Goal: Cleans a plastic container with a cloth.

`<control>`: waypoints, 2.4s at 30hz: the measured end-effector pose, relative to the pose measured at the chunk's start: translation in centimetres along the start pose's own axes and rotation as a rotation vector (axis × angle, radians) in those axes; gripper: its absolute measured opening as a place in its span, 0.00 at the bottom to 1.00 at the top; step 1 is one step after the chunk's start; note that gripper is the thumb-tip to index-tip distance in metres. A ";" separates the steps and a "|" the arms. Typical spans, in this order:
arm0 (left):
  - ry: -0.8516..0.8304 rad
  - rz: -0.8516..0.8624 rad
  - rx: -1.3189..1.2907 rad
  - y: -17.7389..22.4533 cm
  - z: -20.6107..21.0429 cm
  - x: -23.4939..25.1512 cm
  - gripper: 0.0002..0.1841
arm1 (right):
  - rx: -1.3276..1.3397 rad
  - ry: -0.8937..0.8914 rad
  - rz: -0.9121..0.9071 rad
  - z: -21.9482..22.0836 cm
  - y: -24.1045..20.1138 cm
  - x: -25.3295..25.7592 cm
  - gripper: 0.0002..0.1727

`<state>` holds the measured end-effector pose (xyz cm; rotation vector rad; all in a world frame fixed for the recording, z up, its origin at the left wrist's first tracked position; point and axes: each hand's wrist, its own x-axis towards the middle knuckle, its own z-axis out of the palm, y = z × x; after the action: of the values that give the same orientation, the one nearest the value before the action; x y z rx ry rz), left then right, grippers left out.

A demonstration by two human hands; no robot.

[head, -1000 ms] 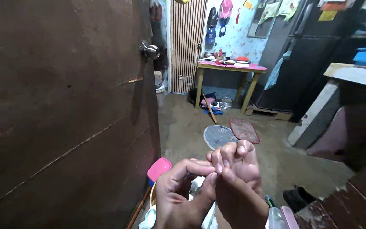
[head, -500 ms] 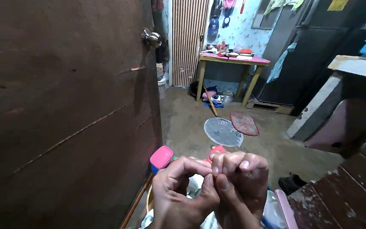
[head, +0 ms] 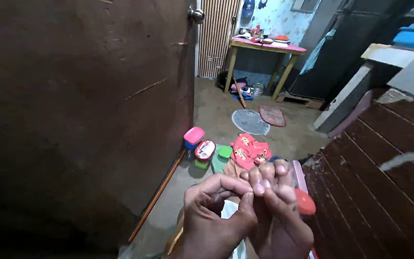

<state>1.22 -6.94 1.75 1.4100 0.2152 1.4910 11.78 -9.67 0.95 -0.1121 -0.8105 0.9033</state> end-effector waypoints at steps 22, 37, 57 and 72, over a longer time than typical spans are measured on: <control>-0.099 -0.156 0.108 4.8 -1.4 -3.6 0.03 | -0.645 -0.206 -0.283 1.8 -1.8 -4.9 0.12; -0.273 -0.135 -0.119 -13.2 -1.7 17.9 0.18 | 0.007 -0.112 0.002 -11.7 1.6 19.0 0.15; -0.273 -0.045 0.156 -17.8 -0.4 24.6 0.06 | 0.038 -0.222 0.108 -17.8 2.3 27.3 0.23; -0.799 -0.381 0.928 -9.4 -6.1 9.3 0.31 | 0.138 -0.093 0.136 -8.3 -1.4 7.9 0.19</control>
<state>3.28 7.27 -0.87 2.4067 0.6715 0.3935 21.03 -2.72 0.24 -0.0051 -0.8314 1.0969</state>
